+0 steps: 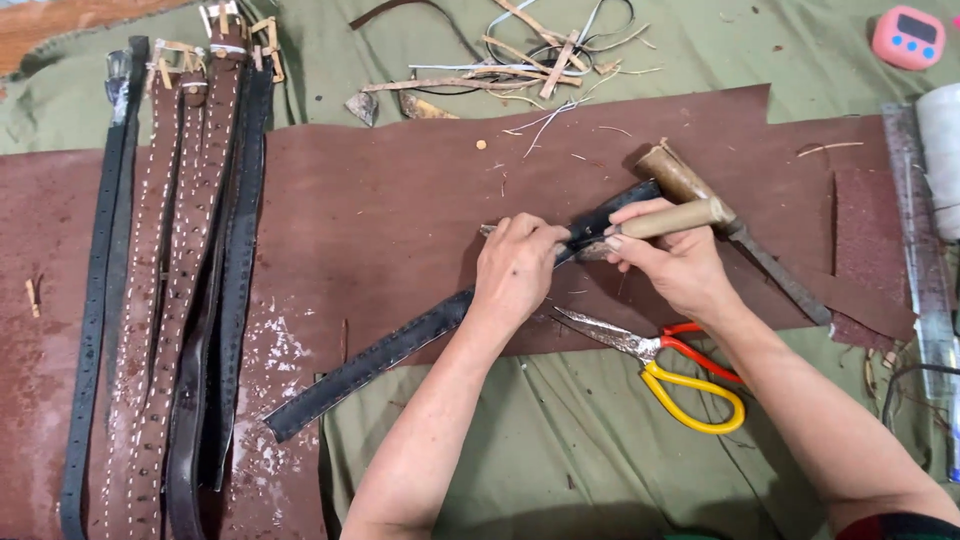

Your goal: Trimming the end of a leather strap and then punching a series of holes into it using a hand punch and a wooden mallet.

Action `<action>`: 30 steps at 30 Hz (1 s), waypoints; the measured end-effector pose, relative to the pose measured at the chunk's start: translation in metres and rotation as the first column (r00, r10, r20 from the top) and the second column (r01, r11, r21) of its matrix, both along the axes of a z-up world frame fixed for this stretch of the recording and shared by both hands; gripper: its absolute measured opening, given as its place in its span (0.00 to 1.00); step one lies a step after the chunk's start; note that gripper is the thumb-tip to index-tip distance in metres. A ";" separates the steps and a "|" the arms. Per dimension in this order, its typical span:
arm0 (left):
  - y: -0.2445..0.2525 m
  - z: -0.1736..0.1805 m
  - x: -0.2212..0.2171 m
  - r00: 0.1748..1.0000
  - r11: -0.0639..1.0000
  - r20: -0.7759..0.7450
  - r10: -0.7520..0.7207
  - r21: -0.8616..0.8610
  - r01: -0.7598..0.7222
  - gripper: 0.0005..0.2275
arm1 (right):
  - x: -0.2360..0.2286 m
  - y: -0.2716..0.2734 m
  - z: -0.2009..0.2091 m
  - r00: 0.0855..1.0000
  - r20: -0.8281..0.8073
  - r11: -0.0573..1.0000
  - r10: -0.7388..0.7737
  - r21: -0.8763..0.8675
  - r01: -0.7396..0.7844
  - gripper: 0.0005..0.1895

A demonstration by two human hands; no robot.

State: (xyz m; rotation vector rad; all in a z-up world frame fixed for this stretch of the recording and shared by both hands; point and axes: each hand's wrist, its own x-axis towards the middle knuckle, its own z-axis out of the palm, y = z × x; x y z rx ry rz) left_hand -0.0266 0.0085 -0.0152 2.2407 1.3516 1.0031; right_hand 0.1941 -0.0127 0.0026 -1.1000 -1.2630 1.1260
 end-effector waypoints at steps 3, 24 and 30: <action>0.003 -0.002 -0.002 0.998 0.999 -0.057 -0.011 -0.042 0.009 0.07 | 0.006 0.003 0.001 0.996 -0.073 0.998 0.042 -0.038 -0.045 0.15; 0.008 -0.002 0.001 0.998 0.986 -0.063 0.010 -0.168 -0.021 0.07 | 0.022 0.011 0.001 0.963 -0.248 0.960 -0.102 -0.277 0.030 0.13; 0.008 0.000 0.000 0.998 0.986 -0.057 0.001 -0.164 -0.010 0.07 | 0.031 0.006 0.004 0.961 -0.276 0.978 0.010 -0.196 -0.066 0.18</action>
